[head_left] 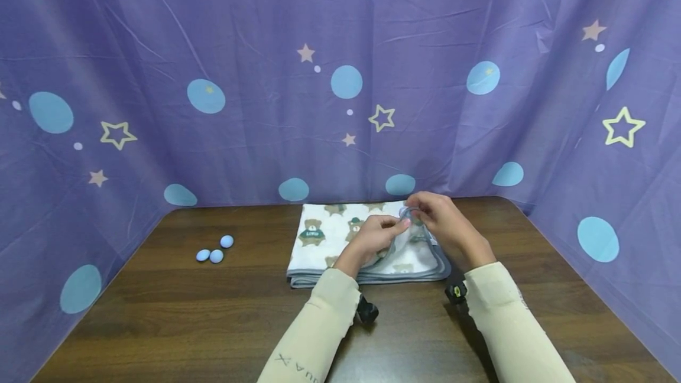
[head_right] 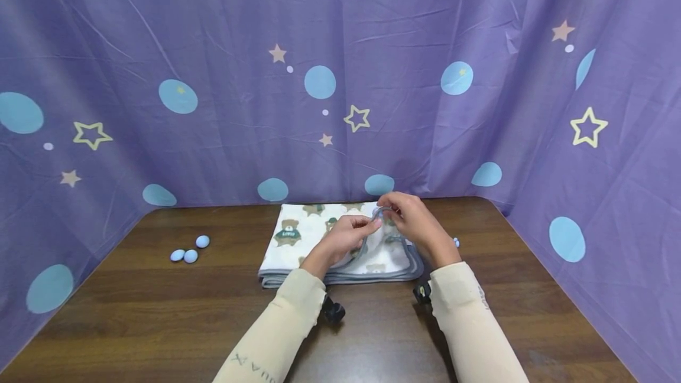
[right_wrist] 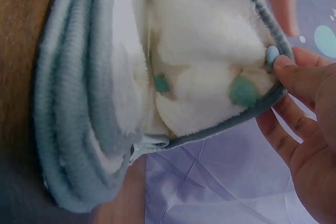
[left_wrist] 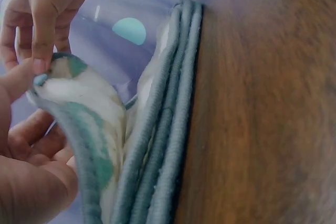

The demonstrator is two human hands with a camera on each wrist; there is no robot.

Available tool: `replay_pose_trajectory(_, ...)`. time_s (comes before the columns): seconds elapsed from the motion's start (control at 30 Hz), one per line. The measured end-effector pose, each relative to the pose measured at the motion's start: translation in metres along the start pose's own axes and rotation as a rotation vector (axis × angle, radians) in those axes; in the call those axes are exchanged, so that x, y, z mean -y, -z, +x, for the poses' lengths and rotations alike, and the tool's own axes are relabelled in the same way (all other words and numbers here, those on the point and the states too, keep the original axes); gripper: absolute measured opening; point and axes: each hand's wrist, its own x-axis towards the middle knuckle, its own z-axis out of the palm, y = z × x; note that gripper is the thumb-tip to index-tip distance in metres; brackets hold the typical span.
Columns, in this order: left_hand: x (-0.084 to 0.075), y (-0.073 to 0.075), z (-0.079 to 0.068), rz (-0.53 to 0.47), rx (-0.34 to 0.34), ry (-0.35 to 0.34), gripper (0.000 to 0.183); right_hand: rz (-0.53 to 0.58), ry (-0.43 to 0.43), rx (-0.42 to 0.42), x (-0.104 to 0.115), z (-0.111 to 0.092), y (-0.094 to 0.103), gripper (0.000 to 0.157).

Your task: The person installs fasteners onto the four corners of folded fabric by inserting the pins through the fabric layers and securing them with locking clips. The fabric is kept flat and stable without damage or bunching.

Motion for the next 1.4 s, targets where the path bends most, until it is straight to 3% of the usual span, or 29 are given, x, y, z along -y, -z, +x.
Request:
replay_pose_trajectory(0.07, 0.001, -0.001, -0.002, 0.066, 0.015, -0.044, 0.024, -0.012, 0.010, 0.015, 0.000, 0.001, -0.001, 0.021)
replay_pose_trajectory(0.13, 0.001, -0.002, -0.002, 0.107, 0.027, -0.071, 0.030, -0.019, 0.007, 0.028, 0.001, 0.001, -0.002, 0.022)
replay_pose_trajectory(0.33, 0.002, 0.001, -0.001, 0.112, 0.006, -0.048, 0.030, -0.018, -0.062, 0.030, -0.001, -0.002, 0.004, 0.023)
replay_pose_trajectory(0.57, 0.005, 0.016, 0.004, 0.002, -0.024, -0.002, 0.028, -0.082, -0.090, 0.068, -0.011, -0.007, 0.013, 0.020)
replay_pose_trajectory(0.9, 0.009, 0.042, 0.008, -0.193, -0.144, 0.110, 0.031, -0.058, -0.132, 0.135, -0.017, -0.009, 0.017, 0.018)
replay_pose_trajectory(1.23, 0.015, 0.066, 0.006, -0.353, -0.159, 0.127, 0.049, -0.147, -0.147, 0.209, -0.030, -0.023, 0.034, 0.017)
replay_pose_trajectory(1.4, 0.018, 0.075, 0.003, -0.356, -0.133, 0.144, 0.053, -0.198, -0.179, 0.257, -0.037, -0.033, 0.048, 0.017)
